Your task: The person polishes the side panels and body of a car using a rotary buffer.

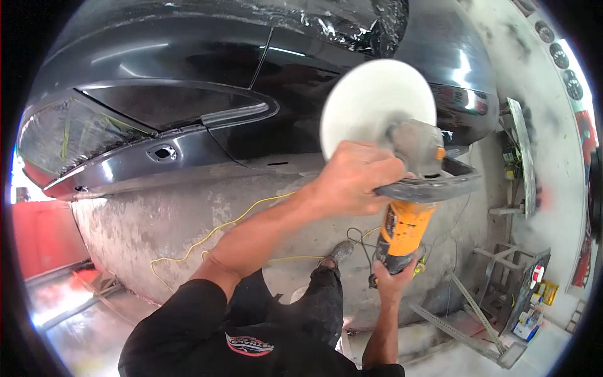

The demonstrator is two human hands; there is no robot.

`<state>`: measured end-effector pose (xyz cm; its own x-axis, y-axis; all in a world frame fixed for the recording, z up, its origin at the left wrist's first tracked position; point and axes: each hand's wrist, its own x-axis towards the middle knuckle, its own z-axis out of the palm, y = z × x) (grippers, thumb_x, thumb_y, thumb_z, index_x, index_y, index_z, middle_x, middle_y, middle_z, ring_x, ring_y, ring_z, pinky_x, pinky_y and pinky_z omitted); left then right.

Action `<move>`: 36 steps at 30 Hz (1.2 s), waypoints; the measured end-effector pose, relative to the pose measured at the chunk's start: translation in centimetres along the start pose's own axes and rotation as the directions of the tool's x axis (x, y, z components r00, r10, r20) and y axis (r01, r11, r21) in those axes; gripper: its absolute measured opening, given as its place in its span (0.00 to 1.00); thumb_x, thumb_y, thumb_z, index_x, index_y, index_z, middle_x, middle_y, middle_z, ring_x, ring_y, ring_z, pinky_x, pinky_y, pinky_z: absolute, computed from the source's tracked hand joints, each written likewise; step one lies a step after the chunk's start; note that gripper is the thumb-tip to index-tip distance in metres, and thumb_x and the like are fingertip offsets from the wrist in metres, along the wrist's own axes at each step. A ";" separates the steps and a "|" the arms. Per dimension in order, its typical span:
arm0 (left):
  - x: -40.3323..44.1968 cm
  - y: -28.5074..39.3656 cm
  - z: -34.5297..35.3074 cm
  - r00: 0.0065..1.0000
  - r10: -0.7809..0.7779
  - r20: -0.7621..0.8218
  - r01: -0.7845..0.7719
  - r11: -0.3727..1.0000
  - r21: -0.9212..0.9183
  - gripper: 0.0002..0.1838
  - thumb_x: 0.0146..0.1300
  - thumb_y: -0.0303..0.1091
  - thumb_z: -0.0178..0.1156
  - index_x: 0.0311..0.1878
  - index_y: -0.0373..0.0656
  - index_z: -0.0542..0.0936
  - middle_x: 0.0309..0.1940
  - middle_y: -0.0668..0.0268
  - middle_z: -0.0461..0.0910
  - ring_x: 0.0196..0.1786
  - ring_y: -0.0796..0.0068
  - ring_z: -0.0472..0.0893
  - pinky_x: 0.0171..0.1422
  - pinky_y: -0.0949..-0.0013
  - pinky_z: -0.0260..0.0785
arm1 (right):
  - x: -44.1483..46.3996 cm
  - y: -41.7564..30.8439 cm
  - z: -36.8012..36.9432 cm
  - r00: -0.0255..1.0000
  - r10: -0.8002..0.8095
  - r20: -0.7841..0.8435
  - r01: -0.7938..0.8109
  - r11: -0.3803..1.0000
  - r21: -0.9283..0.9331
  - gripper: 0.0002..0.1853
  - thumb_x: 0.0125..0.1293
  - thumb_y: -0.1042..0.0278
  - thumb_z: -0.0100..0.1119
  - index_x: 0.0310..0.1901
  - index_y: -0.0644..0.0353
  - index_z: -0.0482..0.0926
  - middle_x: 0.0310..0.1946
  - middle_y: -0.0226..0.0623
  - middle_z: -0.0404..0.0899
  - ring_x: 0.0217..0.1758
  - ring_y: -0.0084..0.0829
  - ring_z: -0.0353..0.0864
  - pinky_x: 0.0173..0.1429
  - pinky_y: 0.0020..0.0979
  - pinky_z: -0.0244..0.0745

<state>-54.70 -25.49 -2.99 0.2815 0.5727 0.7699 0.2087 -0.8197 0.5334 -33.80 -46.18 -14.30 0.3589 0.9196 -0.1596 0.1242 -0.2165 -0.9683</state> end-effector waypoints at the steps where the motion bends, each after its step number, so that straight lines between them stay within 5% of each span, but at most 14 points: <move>1: -0.3 -0.4 0.7 1.000 0.011 -0.022 -0.012 1.000 -0.020 0.13 0.42 0.25 0.76 0.29 0.45 0.79 0.18 0.67 0.73 0.19 0.64 0.75 0.24 0.62 0.65 | 0.2 0.6 -0.1 1.000 -0.005 -0.017 0.005 1.000 0.000 0.50 0.43 0.74 0.78 0.70 0.67 0.62 0.56 0.38 0.76 0.57 0.31 0.76 0.64 0.34 0.72; 11: -9.8 -0.5 -2.5 0.999 0.017 0.028 -0.015 0.998 -0.068 0.11 0.54 0.37 0.74 0.30 0.40 0.83 0.15 0.69 0.66 0.16 0.65 0.71 0.22 0.64 0.62 | -5.3 5.7 2.7 0.999 0.023 0.029 -0.020 0.994 -0.106 0.53 0.42 0.71 0.80 0.71 0.67 0.60 0.58 0.41 0.75 0.59 0.32 0.77 0.66 0.35 0.72; 14: -11.6 0.3 -5.9 1.000 -0.018 0.021 0.021 0.993 -0.120 0.14 0.37 0.29 0.75 0.28 0.42 0.80 0.17 0.69 0.68 0.18 0.66 0.71 0.23 0.65 0.62 | -7.7 6.2 4.6 0.991 0.109 0.079 -0.106 0.994 -0.041 0.56 0.42 0.69 0.81 0.73 0.67 0.58 0.59 0.43 0.76 0.60 0.33 0.78 0.66 0.37 0.73; 20: -14.6 0.9 -13.3 0.996 0.057 0.070 -0.048 0.992 -0.117 0.15 0.45 0.33 0.76 0.34 0.36 0.82 0.19 0.66 0.71 0.16 0.67 0.71 0.20 0.64 0.61 | -11.2 6.0 9.6 0.981 0.099 0.169 -0.074 0.986 -0.150 0.59 0.43 0.60 0.85 0.74 0.65 0.56 0.54 0.45 0.81 0.55 0.36 0.83 0.62 0.37 0.78; 22: -16.4 1.4 -15.2 0.996 0.090 -0.027 -0.090 0.996 -0.006 0.16 0.52 0.33 0.76 0.36 0.35 0.80 0.19 0.66 0.71 0.16 0.69 0.72 0.19 0.64 0.64 | -12.1 6.0 10.9 0.971 0.074 0.227 -0.009 0.961 -0.276 0.61 0.43 0.53 0.86 0.74 0.65 0.57 0.54 0.50 0.82 0.57 0.41 0.85 0.62 0.39 0.78; 26: -19.1 3.4 -18.9 0.999 -0.023 0.045 0.020 0.998 0.059 0.17 0.58 0.31 0.76 0.38 0.37 0.75 0.19 0.67 0.72 0.16 0.69 0.72 0.22 0.63 0.70 | -13.5 7.0 14.2 0.948 0.085 0.306 0.014 0.951 -0.309 0.62 0.42 0.48 0.85 0.74 0.66 0.57 0.55 0.54 0.81 0.59 0.47 0.84 0.63 0.41 0.78; 36: -13.0 2.7 -11.7 0.961 -0.043 0.274 0.046 0.999 -0.003 0.18 0.51 0.25 0.77 0.41 0.34 0.76 0.19 0.64 0.73 0.18 0.64 0.73 0.22 0.63 0.67 | -12.4 8.0 11.0 0.981 0.118 0.153 -0.095 0.984 -0.151 0.62 0.42 0.51 0.84 0.75 0.65 0.56 0.56 0.55 0.81 0.60 0.46 0.83 0.65 0.40 0.76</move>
<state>-68.77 -35.27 -7.43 0.5182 0.5886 0.6204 0.2187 -0.7926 0.5692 -47.48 -55.74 -22.17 0.2251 0.9269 -0.3003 0.2281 -0.3497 -0.9086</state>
